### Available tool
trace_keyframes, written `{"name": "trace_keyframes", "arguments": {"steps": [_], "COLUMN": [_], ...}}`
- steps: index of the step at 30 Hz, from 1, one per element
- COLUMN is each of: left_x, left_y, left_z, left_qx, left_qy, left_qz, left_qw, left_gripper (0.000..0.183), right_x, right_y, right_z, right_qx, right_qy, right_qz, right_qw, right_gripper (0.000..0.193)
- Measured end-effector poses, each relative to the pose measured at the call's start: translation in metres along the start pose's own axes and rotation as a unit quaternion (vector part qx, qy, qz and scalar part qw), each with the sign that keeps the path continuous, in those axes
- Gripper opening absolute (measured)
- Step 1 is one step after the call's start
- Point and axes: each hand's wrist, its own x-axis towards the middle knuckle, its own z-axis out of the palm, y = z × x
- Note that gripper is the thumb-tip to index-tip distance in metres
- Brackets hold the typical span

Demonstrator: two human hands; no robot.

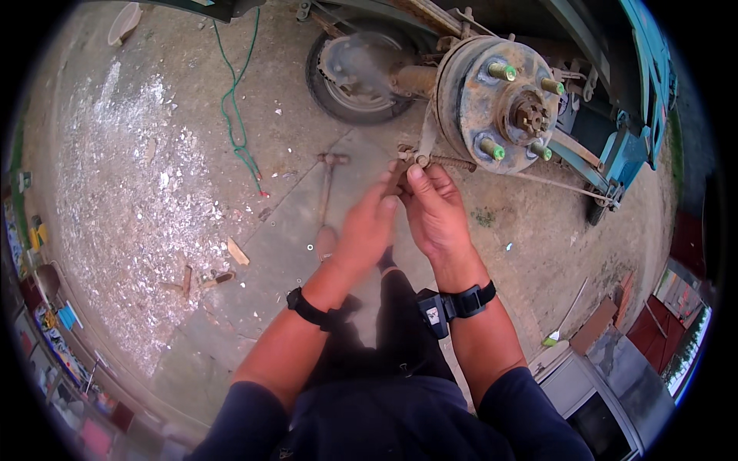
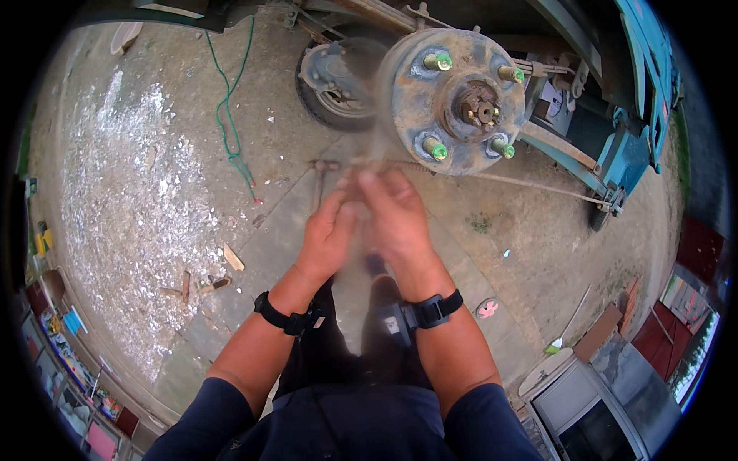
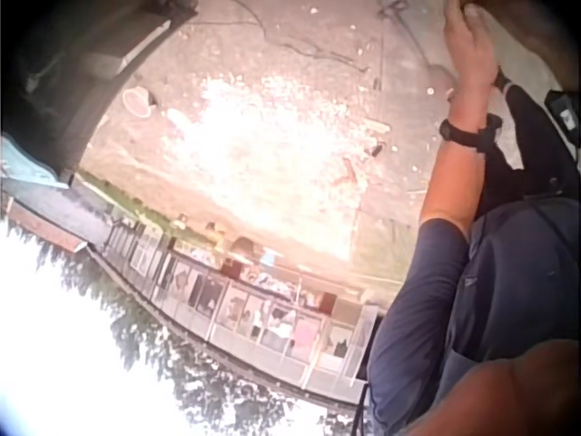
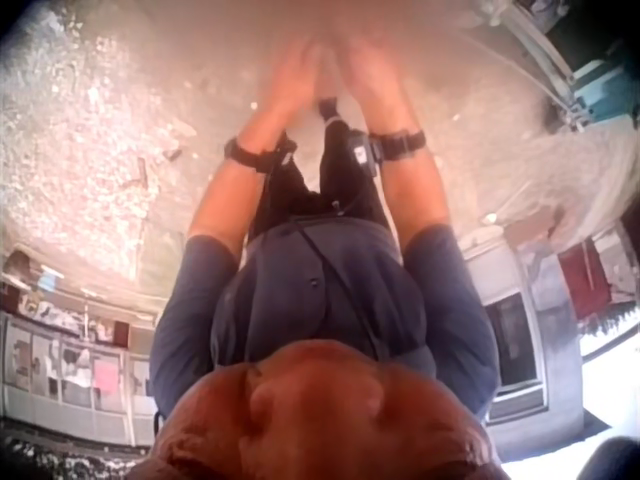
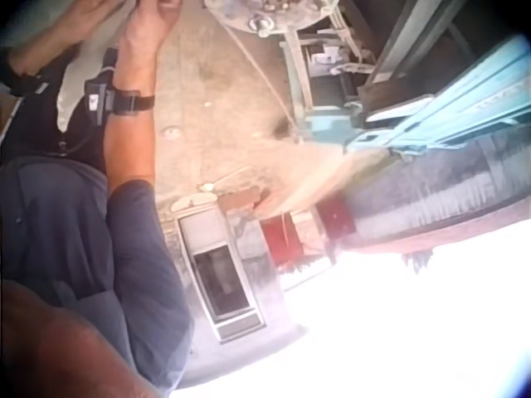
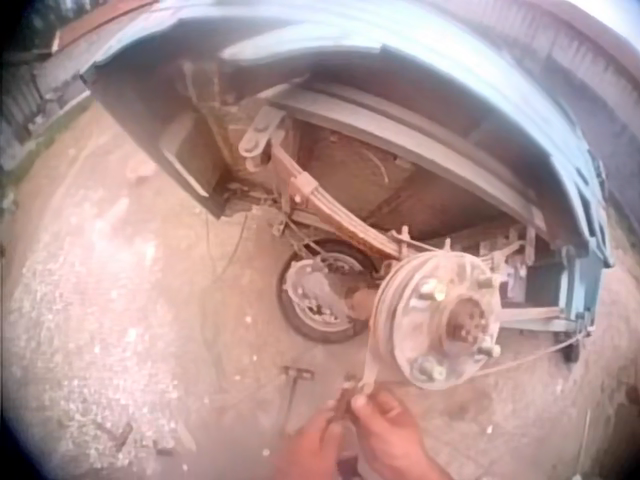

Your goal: The person uses a wrench and a long metal bar to loosen a central bolt on a vehicle axle assembly, using the bar for leverage while holding the wrench in place.

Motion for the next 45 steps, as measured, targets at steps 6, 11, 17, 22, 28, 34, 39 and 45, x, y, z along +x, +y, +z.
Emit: {"name": "trace_keyframes", "arguments": {"steps": [6,11,17,22,28,34,39,45], "left_x": [0.007,0.002,-0.014,-0.023,-0.037,-0.054,-0.079,-0.068], "left_y": [-0.018,-0.019,-0.007,0.01,0.034,0.101,0.108,0.112], "left_z": [-0.007,-0.002,0.016,0.022,0.028,0.023,0.015,-0.003], "left_qx": [-0.007,-0.033,-0.036,-0.061,-0.189,-0.204,0.111,0.297], "left_qy": [-0.024,-0.008,0.045,0.057,0.054,0.038,0.021,-0.002], "left_qz": [0.013,0.008,-0.01,-0.037,-0.154,-0.169,0.004,0.235], "left_qw": [1.0,0.999,0.998,0.996,0.968,0.964,0.994,0.926], "left_gripper": [0.036,0.036,0.036,0.035,0.033,0.035,0.05,0.039], "right_x": [0.002,0.003,0.001,0.0,-0.001,0.003,0.005,0.005], "right_y": [0.0,-0.003,-0.003,-0.009,-0.014,-0.008,-0.009,-0.01], "right_z": [0.0,0.003,0.004,0.01,0.012,0.002,0.0,-0.004], "right_qx": [-0.013,-0.03,-0.015,-0.022,-0.028,-0.038,-0.027,-0.024], "right_qy": [-0.014,-0.008,0.012,0.031,0.042,0.029,0.007,-0.015], "right_qz": [-0.024,0.0,0.009,0.024,0.062,0.063,0.062,0.064], "right_qw": [1.0,1.0,1.0,0.999,0.997,0.997,0.998,0.998], "right_gripper": [0.019,0.022,0.021,0.022,0.023,0.022,0.022,0.021]}}
